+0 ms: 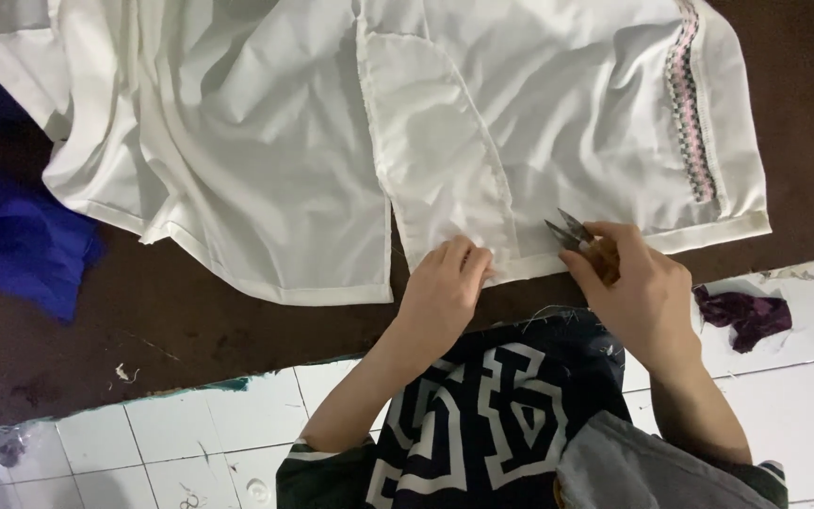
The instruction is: Trimming loose threads from a white garment using thread snips on a work table in a factory setting.
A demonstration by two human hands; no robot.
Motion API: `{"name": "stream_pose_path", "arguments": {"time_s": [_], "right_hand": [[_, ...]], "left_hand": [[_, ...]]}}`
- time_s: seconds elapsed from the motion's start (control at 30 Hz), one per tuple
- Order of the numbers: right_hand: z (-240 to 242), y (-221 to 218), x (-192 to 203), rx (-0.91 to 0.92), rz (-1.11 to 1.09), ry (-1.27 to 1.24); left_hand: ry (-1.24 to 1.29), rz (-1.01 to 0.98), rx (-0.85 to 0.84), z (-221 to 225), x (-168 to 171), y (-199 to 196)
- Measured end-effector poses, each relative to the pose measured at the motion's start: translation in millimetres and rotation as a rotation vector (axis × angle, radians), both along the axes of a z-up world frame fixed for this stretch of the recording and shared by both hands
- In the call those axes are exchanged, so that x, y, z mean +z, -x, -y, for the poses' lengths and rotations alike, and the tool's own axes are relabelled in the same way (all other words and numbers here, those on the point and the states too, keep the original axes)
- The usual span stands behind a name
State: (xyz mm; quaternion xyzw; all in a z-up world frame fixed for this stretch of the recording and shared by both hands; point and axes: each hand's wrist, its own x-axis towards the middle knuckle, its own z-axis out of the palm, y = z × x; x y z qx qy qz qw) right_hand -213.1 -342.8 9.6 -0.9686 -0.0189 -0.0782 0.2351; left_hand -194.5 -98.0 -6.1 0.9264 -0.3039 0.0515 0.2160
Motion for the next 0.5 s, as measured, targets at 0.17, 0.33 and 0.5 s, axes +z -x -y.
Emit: {"name": "stream_pose_path", "arguments": {"time_s": [0.17, 0.33, 0.5], "right_hand": [[-3.5, 0.3, 1.2, -0.029, -0.018, -0.022], [-0.9, -0.1, -3.8, -0.025, 0.0, -0.009], [2.6, 0.4, 1.3, 0.032, -0.073, -0.073]], "left_hand": [[0.002, -0.01, 0.004, -6.4, -11.7, 3.0], [0.228, -0.259, 0.099, -27.2, -3.4, 8.6], [0.847, -0.455, 0.181, -41.1, 48.6, 9.1]]}}
